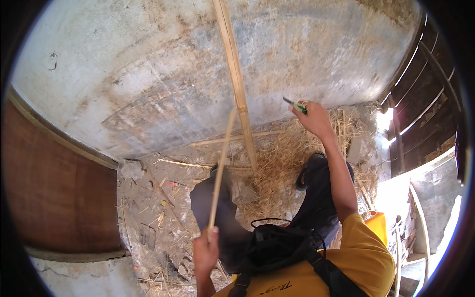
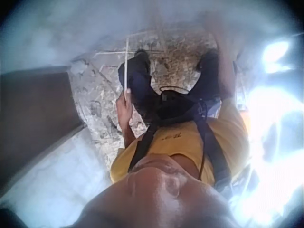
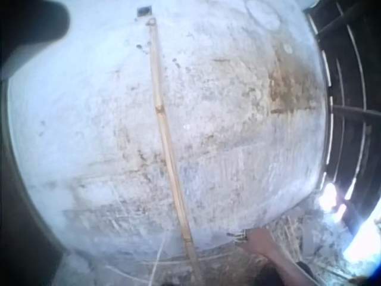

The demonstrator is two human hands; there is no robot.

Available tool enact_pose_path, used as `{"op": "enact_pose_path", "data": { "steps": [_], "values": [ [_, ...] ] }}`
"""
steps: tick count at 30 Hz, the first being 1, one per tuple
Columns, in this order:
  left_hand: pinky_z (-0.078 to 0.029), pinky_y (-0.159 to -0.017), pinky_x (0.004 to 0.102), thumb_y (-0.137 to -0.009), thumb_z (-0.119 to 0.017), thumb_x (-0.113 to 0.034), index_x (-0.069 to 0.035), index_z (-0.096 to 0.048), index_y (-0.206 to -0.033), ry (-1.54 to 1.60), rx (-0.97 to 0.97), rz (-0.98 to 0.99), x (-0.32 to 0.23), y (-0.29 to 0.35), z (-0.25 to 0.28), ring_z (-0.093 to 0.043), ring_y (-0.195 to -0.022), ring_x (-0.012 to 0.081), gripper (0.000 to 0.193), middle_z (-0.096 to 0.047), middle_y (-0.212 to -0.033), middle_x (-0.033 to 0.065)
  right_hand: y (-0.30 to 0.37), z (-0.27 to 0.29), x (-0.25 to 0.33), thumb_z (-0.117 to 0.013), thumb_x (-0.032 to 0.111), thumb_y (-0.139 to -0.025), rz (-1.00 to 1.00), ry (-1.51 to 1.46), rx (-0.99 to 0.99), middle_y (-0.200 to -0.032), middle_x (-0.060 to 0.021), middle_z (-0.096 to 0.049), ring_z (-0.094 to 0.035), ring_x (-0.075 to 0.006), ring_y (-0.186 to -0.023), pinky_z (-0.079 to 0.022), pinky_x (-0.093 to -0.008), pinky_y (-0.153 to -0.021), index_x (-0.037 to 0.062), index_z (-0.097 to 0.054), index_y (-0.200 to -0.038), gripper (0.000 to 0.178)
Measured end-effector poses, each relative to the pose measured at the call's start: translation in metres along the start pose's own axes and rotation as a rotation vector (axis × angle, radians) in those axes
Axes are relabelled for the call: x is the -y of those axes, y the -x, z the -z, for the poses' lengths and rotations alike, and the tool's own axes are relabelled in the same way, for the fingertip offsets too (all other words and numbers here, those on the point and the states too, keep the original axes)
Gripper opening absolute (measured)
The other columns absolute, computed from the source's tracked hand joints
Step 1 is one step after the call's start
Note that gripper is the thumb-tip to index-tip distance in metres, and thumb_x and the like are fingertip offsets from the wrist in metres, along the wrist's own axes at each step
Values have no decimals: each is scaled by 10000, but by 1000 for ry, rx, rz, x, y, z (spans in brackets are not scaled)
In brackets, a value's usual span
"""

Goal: The person shaves thin strips of bamboo using a small hand tool while holding the sticks between their knees and against their body.

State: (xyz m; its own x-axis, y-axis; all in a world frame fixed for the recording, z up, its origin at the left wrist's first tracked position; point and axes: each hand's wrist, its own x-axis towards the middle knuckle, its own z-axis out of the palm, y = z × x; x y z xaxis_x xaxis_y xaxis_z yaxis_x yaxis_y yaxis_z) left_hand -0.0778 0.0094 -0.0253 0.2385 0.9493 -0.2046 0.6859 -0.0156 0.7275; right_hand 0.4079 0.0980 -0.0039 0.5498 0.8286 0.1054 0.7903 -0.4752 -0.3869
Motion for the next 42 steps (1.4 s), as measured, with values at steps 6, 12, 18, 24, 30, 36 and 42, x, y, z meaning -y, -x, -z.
{"op": "enact_pose_path", "data": {
  "steps": [6, 12, 18, 24, 30, 36, 42],
  "values": [
    [-306, -566, 350, -1140, -487, -477, -49, -563, -867, 49, -569, -7, 3, -40, 80, -345, -612, 135, 513, -380, -673, -20, 12, -19, -33, -834, 495, -823, 136, 168, 234, -1001, -171, -776, -739, -403, -986, -573, -489, -862, 74, -765, -1129, 524],
    [-228, -498, 256, -1117, -331, -654, -145, -487, -818, 306, -1110, -208, -61, -43, 164, -308, -582, 50, 611, -335, -688, -61, 25, 2, -15, -814, 468, -871, 97, -89, 62, -927, -173, -763, -738, -392, -910, -564, -483, -809, 79, -761, -1152, 483],
    [-188, -414, 258, -1093, -343, -633, -148, -382, -801, 719, -1283, -602, -95, -8, 182, -217, -476, 76, 567, -296, -649, -39, 38, 9, -11, -772, 451, -944, 180, -239, 39, -762, -162, -686, -677, -372, -712, -507, -464, -687, 64, -741, -1088, 414],
    [-508, -516, 400, -1055, -451, -702, -111, -667, -1122, 806, -646, -1458, -22, 48, 240, -545, -597, 199, 633, -634, -876, 92, 47, 3, 11, -757, 411, -981, 407, -397, 84, -723, -153, -655, -659, -344, -676, -487, -439, -658, 76, -712, -1159, 382],
    [-372, -453, 325, -1068, -366, -704, -87, -650, -1034, 1176, -1256, -1344, -13, 42, 228, -469, -549, 164, 680, -521, -704, 26, 58, -4, 35, -797, 402, -956, 452, -415, 239, -803, -156, -683, -689, -342, -733, -498, -455, -678, 174, -501, -1509, 668],
    [-353, -439, 309, -1056, -361, -718, -141, -530, -834, 1093, -900, -1534, -5, 46, 227, -410, -535, 143, 641, -428, -697, -9, 63, -13, 49, -818, 370, -938, 461, -443, 247, -863, -157, -702, -711, -371, -783, -517, -472, -707, 197, -268, -1675, 937],
    [-303, -389, 292, -1052, -390, -722, -162, -554, -835, 959, -1153, -1425, 0, 67, 230, -376, -473, 104, 623, -438, -670, -22, 64, -14, 55, -795, 334, -955, 448, -477, 304, -892, -167, -729, -729, -396, -830, -540, -496, -753, 188, -274, -1672, 898]
  ]
}}
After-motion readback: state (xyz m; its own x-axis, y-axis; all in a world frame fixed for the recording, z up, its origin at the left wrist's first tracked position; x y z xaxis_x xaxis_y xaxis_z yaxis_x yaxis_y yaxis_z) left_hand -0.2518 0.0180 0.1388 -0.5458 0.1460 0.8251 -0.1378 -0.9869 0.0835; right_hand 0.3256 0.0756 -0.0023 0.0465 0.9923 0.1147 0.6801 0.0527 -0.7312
